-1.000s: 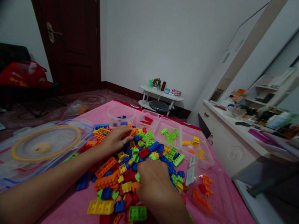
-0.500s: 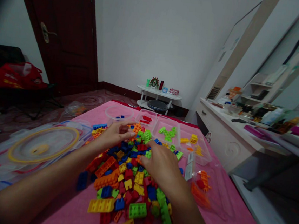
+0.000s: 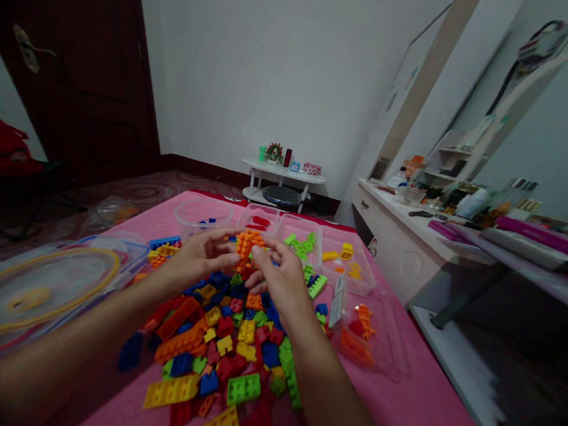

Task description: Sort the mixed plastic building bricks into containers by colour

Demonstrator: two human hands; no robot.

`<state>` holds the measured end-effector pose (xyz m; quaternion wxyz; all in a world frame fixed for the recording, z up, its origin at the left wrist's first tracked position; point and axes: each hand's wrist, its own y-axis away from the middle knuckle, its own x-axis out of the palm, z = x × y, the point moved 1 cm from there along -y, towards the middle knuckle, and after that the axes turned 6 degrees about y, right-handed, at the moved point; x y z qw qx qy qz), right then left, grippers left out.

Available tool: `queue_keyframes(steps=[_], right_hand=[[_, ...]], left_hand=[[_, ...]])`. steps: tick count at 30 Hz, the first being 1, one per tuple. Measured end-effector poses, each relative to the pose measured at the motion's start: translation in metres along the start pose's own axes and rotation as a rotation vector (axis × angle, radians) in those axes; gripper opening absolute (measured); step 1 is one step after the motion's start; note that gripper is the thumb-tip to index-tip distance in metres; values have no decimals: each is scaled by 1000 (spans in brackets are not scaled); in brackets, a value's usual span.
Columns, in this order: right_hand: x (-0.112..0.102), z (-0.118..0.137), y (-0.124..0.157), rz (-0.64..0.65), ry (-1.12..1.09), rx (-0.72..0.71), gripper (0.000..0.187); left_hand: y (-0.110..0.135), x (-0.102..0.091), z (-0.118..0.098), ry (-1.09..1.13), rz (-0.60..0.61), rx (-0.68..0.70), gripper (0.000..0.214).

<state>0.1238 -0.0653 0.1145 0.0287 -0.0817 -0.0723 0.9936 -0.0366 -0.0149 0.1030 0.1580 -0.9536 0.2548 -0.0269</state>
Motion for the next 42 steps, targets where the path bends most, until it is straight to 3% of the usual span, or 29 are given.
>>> queue_keyframes(steps=[6, 10, 12, 14, 17, 20, 22, 24, 30, 37, 42], right_hand=[[6, -6, 2, -21, 143, -109, 41], [-9, 8, 1, -85, 376, -211, 28], [-30, 21, 0, -229, 599, -276, 26], [-62, 33, 1, -447, 860, -240, 33], [-117, 39, 5, -631, 1302, 107, 44], [-159, 28, 10, -509, 1507, 440, 52], [-173, 18, 11, -303, 1520, 557, 50], [-176, 9, 10, -188, 1509, 594, 51], [-184, -7, 4, -363, 1558, 467, 54], [-215, -47, 3, -323, 1495, 583, 53], [-227, -49, 3, -343, 1476, 586, 59]], left_hand=[[11, 16, -3, -416, 19, 165, 54], [16, 22, -8, -538, 62, 224, 62], [16, 20, -10, -560, 98, 216, 62], [14, 16, -11, -605, 119, 206, 55], [11, 10, -14, -656, 137, 175, 40], [10, 7, -17, -657, 142, 145, 35], [11, 7, -21, -673, 132, 147, 30], [11, 7, -23, -694, 122, 160, 28], [10, 4, -24, -764, 103, 202, 28], [9, 2, -23, -755, 79, 221, 27], [10, 5, -25, -725, 80, 204, 26]])
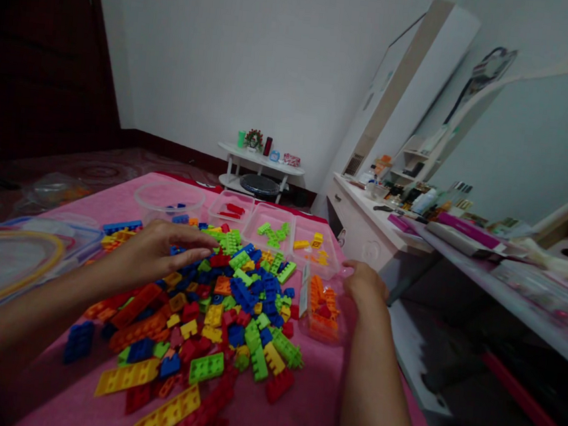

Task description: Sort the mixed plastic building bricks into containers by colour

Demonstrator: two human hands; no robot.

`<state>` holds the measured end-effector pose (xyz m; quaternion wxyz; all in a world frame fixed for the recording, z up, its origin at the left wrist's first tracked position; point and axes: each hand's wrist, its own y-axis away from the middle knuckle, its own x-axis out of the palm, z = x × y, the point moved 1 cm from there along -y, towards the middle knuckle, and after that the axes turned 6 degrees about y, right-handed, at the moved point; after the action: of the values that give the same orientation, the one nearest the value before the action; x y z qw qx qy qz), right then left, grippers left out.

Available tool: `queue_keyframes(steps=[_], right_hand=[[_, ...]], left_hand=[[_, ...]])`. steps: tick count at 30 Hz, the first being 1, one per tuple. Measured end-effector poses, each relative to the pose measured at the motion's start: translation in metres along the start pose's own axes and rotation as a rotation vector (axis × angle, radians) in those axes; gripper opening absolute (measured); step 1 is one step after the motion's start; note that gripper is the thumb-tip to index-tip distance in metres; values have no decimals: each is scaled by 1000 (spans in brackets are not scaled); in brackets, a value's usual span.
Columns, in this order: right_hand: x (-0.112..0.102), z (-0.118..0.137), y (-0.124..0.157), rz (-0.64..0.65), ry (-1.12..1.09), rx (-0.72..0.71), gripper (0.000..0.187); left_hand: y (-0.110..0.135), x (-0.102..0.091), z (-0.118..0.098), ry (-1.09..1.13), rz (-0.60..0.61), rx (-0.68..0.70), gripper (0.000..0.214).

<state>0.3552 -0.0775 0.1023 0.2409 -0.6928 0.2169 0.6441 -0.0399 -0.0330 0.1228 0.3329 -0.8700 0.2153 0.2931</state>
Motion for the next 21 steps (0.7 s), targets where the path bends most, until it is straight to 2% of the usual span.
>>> queue_keyframes(steps=[5, 9, 14, 18, 21], right_hand=[[-3, -6, -1, 9, -47, 103, 52], [-1, 4, 0, 33, -33, 106, 58], [-1, 23, 4, 2, -30, -57, 58], [3, 32, 4, 7, -44, -200, 62], [4, 35, 3, -27, -66, -260, 57]], left_hand=[[0, -1, -1, -18, 9, 19, 26], [0, -1, 2, -27, -5, 11, 25], [-2, -2, 8, -36, -5, -1, 27], [-2, -12, 16, -26, 17, -47, 30], [0, -26, 25, -37, 121, -110, 32]])
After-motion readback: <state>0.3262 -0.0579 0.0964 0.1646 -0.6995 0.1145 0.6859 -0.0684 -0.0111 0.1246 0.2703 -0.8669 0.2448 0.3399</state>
